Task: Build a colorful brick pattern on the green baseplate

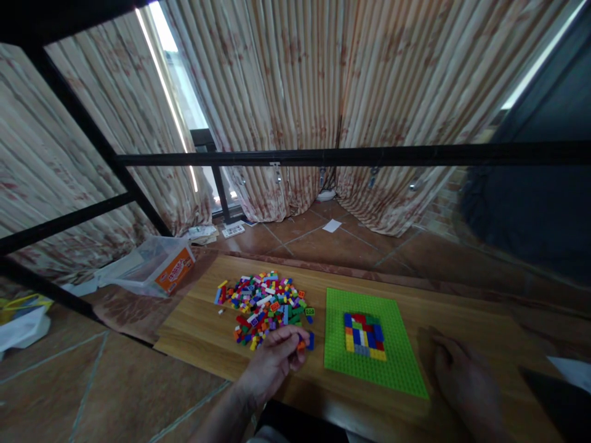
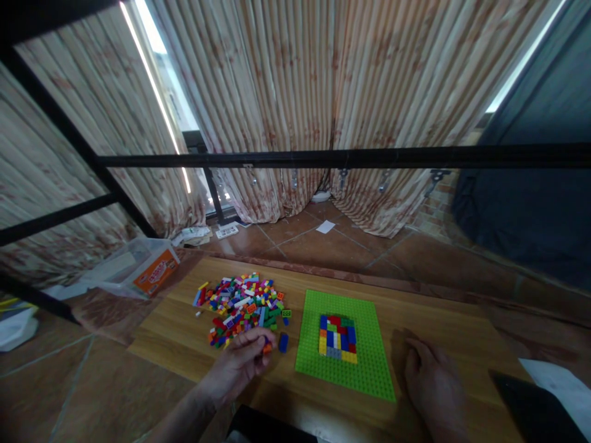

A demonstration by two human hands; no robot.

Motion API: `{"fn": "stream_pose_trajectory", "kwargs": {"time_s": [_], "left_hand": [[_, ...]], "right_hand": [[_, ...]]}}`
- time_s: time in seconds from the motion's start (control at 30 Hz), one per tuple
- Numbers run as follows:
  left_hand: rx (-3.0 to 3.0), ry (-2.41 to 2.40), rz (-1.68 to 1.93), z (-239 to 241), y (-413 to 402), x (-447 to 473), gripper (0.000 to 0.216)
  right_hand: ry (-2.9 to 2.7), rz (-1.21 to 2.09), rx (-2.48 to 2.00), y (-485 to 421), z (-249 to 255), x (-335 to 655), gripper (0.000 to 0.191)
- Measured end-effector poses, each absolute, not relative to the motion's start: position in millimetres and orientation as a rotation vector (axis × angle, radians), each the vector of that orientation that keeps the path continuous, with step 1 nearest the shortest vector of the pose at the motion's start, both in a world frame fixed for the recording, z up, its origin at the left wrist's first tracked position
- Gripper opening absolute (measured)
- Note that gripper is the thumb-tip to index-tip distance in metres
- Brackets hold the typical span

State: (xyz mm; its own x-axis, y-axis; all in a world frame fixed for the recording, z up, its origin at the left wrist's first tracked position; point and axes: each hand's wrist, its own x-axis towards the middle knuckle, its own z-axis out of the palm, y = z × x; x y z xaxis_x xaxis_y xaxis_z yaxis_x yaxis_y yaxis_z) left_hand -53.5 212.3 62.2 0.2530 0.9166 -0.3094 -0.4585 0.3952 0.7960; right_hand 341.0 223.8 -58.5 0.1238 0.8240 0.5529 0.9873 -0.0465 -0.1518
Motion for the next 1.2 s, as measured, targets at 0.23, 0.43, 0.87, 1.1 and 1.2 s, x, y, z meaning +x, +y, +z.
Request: {"fn": "stream_pose_trajectory", "kwargs": {"time_s": [0.23, 0.43, 0.87, 1.1, 1.2], "left_hand": [[0.627, 0.862, 1.006, 60, 212, -51, 0.032], [0.631, 0.969, 1.043, 56, 212, -54, 0.040], [0.641, 1.041, 1.150, 59, 220, -64, 0.041], [0.713, 1.173, 1.183, 49, 241, -86, 0.036], [1.014, 1.414, 1.180, 41, 266, -106, 0.024]], "right_hand": [[-1.761, -0.424, -1.903, 224, -61, 344, 0.030], [-1.752, -0.447, -1.859, 223, -60, 342, 0.031], [-1.764, -0.420, -1.885, 222, -62, 345, 0.035], [-1.780, -0.435, -1.806, 223, -63, 347, 0.031], [-1.767, -0.440, -1.828, 223, -61, 346, 0.030]]}}
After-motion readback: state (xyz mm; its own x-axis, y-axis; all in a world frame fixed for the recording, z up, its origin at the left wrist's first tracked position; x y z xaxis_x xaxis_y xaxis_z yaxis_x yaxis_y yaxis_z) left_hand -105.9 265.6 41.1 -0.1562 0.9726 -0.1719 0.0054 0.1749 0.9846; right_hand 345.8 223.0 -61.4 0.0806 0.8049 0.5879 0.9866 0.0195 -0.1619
